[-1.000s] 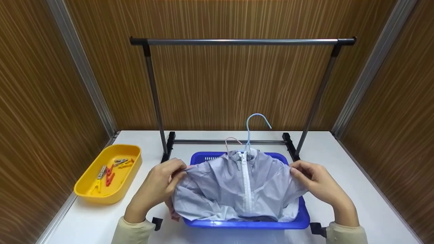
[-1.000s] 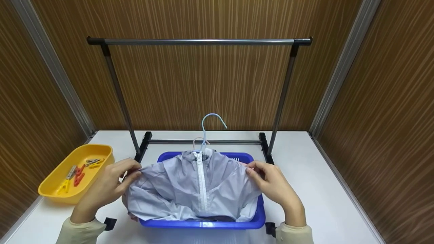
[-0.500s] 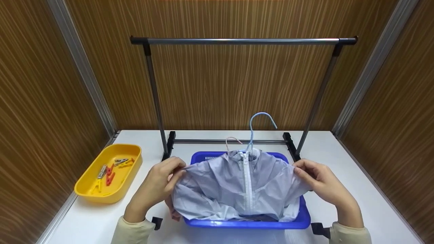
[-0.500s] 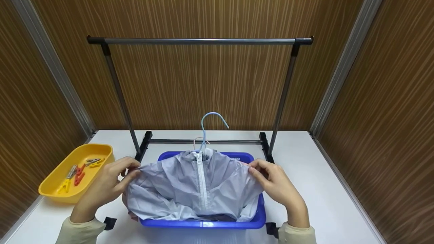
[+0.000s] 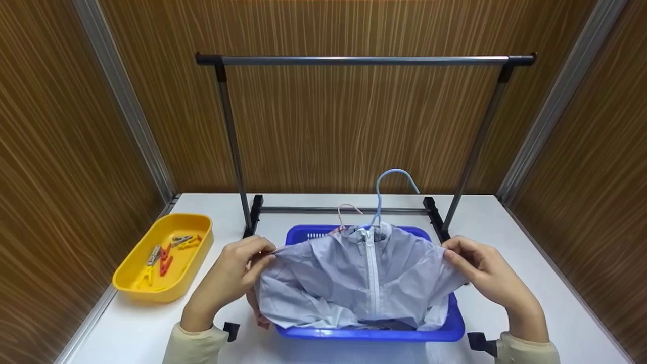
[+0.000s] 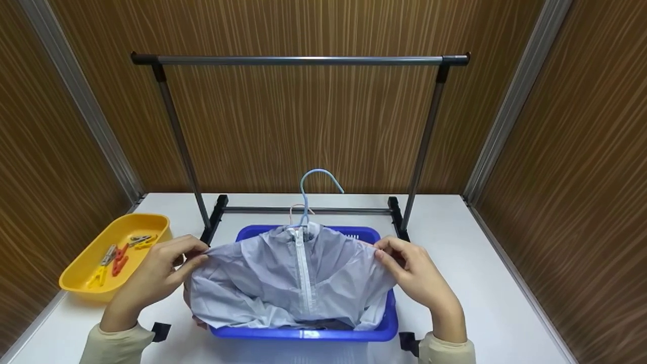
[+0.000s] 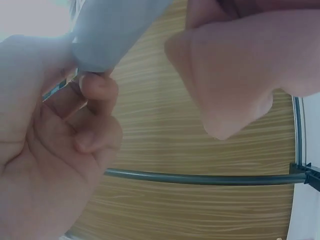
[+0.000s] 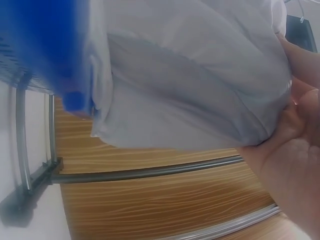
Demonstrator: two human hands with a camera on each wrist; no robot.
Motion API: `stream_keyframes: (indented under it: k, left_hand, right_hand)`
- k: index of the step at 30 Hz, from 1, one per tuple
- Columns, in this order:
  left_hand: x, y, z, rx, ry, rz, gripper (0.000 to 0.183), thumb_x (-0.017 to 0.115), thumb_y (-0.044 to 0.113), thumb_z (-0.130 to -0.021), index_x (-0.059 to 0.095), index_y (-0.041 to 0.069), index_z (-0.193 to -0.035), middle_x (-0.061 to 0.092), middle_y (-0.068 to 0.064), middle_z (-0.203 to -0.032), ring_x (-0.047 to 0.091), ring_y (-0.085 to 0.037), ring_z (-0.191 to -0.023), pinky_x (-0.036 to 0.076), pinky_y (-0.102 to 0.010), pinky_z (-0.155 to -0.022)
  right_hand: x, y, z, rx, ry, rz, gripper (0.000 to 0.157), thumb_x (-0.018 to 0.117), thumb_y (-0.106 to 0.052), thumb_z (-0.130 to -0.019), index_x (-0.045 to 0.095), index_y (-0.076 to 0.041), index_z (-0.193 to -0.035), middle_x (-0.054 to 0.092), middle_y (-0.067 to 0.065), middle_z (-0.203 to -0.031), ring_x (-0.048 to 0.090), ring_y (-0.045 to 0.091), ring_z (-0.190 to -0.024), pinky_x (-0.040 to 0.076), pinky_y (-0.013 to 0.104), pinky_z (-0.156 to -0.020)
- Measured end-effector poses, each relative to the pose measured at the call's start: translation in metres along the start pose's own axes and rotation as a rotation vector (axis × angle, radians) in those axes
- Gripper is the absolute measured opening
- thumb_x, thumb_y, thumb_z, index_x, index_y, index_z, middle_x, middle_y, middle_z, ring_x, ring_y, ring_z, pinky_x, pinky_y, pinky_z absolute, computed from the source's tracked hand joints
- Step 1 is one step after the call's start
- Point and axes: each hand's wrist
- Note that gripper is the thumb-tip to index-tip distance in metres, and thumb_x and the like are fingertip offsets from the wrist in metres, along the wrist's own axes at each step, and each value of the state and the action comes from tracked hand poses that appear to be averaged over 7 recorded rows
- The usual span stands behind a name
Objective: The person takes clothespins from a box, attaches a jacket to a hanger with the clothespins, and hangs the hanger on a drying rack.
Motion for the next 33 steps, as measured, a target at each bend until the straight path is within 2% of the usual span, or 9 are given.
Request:
stream_keyframes:
  k: [6, 11, 18, 22, 27, 33]
  left_hand:
    - [0.001, 0.001, 0.001, 0.036, 0.021, -0.007, 0.005, 0.075, 0.007, -0.099, 0.077, 0.011, -0.101, 0.075, 0.000, -0.097, 0.067, -0.007, -0.087, 0.062, -0.029, -0.080]
    - [0.004, 0.002, 0.001, 0.056, 0.041, -0.020, 0.007, 0.075, 0.005, -0.099, 0.077, 0.012, -0.101, 0.075, 0.000, -0.095, 0.065, -0.006, -0.085, 0.060, -0.028, -0.077]
    - [0.007, 0.003, 0.001, 0.083, 0.062, -0.014, 0.013, 0.078, -0.001, -0.094, 0.076, 0.011, -0.099, 0.072, 0.004, -0.092, 0.059, -0.004, -0.078, 0.055, -0.023, -0.067]
    - [0.007, 0.004, 0.001, 0.071, 0.059, 0.003, 0.012, 0.079, 0.001, -0.094, 0.075, 0.011, -0.099, 0.070, 0.005, -0.090, 0.056, -0.003, -0.074, 0.054, -0.025, -0.062]
    - [0.004, 0.004, 0.000, 0.046, 0.040, 0.001, 0.006, 0.079, 0.007, -0.096, 0.075, 0.011, -0.099, 0.069, 0.005, -0.089, 0.056, -0.003, -0.074, 0.056, -0.028, -0.062]
    - [0.001, 0.002, 0.000, -0.037, 0.011, 0.014, 0.007, 0.079, 0.011, -0.097, 0.075, 0.016, -0.100, 0.067, 0.007, -0.090, 0.057, -0.003, -0.076, 0.054, -0.024, -0.065]
  right_hand:
    - [0.001, -0.008, 0.001, -0.005, -0.003, 0.035, 0.020, 0.068, 0.003, -0.101, 0.076, -0.014, -0.108, 0.066, -0.006, -0.081, 0.058, 0.004, -0.068, 0.048, 0.023, -0.059]
    - [0.006, -0.015, 0.001, -0.026, -0.022, 0.052, 0.022, 0.069, 0.002, -0.100, 0.077, -0.016, -0.110, 0.061, -0.006, -0.076, 0.051, 0.001, -0.066, 0.043, 0.025, -0.055]
    - [0.010, -0.017, -0.002, -0.021, -0.040, 0.098, 0.021, 0.068, -0.002, -0.102, 0.074, -0.022, -0.101, 0.056, -0.010, -0.073, 0.048, 0.000, -0.066, 0.040, 0.024, -0.055]
    - [0.010, -0.016, -0.002, -0.033, -0.025, 0.108, 0.023, 0.068, -0.001, -0.102, 0.073, -0.023, -0.099, 0.056, -0.010, -0.072, 0.049, 0.001, -0.066, 0.040, 0.023, -0.056]
    - [0.010, -0.015, -0.002, -0.055, -0.017, 0.104, 0.024, 0.068, 0.001, -0.101, 0.073, -0.022, -0.098, 0.057, -0.008, -0.073, 0.049, 0.001, -0.066, 0.040, 0.023, -0.055]
    - [0.010, -0.014, -0.002, -0.054, -0.005, 0.099, 0.024, 0.069, 0.003, -0.100, 0.074, -0.021, -0.100, 0.060, -0.007, -0.074, 0.050, 0.002, -0.066, 0.040, 0.024, -0.056]
Point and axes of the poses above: each hand's wrist, its own z-axis away from the middle knuckle, its own x-axis out of the palm, y = z × x
